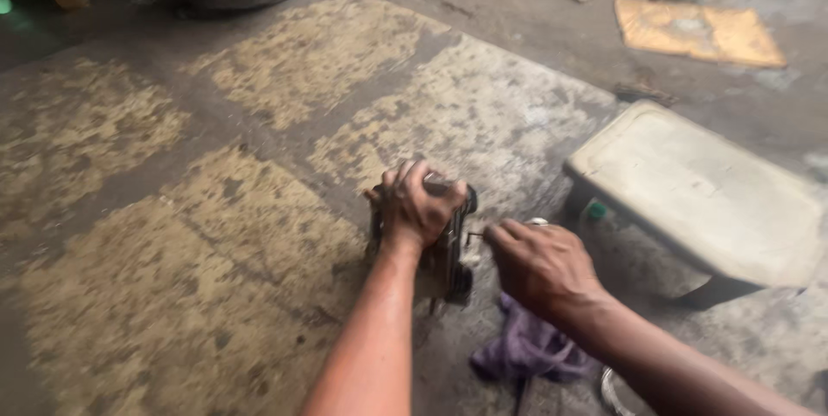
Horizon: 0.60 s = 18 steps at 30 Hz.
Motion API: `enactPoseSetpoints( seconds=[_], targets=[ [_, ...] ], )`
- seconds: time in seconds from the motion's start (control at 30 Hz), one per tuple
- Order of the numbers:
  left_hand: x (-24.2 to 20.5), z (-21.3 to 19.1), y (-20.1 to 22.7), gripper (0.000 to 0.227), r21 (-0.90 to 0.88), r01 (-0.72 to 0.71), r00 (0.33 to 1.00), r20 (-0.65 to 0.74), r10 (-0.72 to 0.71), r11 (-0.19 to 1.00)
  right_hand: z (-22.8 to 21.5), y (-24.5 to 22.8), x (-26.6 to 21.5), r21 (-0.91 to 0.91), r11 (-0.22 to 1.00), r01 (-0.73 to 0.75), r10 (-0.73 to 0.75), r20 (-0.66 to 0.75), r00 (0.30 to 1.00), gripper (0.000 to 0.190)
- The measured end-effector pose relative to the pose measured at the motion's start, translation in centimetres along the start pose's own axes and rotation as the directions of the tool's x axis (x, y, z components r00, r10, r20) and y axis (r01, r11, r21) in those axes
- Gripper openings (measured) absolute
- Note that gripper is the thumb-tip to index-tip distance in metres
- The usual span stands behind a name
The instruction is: The person holds a metallic engine cylinder head and uses a small metal tool to scrape and clean the grooves and surfaces. They rotate the part to access different areas and occasionally wipe it with a purple cloth.
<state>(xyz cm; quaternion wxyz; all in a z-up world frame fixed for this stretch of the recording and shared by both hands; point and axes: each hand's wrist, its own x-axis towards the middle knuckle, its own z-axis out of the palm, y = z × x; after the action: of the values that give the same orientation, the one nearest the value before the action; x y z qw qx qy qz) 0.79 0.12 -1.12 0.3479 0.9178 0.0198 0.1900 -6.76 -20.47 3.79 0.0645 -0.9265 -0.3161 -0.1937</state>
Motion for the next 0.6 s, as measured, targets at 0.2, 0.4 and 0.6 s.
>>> enactPoseSetpoints(
  seconds=[0.2, 0.4, 0.6],
  targets=[
    [-0.1, -1.0, 1.1, 0.065, -0.039, 0.027, 0.999, 0.045, -0.025, 0.999, 0.5, 0.0, 2.7, -0.115, 0.992, 0.051, -0.023, 0.233, 0.972, 0.029],
    [-0.1, -0.9, 0.9, 0.068, -0.047, 0.027, 0.997, 0.077, -0.023, 0.999, 3.4, -2.1, 1.1, -0.359, 0.882, 0.306, -0.13, 0.438, 0.889, 0.055],
    [-0.3, -0.6, 0.3, 0.072, -0.042, -0.001, 0.998, 0.055, 0.004, 0.999, 2.2, -1.0, 3.0, -0.22, 0.974, 0.059, 0.08, 0.575, 0.814, 0.025]
  ],
)
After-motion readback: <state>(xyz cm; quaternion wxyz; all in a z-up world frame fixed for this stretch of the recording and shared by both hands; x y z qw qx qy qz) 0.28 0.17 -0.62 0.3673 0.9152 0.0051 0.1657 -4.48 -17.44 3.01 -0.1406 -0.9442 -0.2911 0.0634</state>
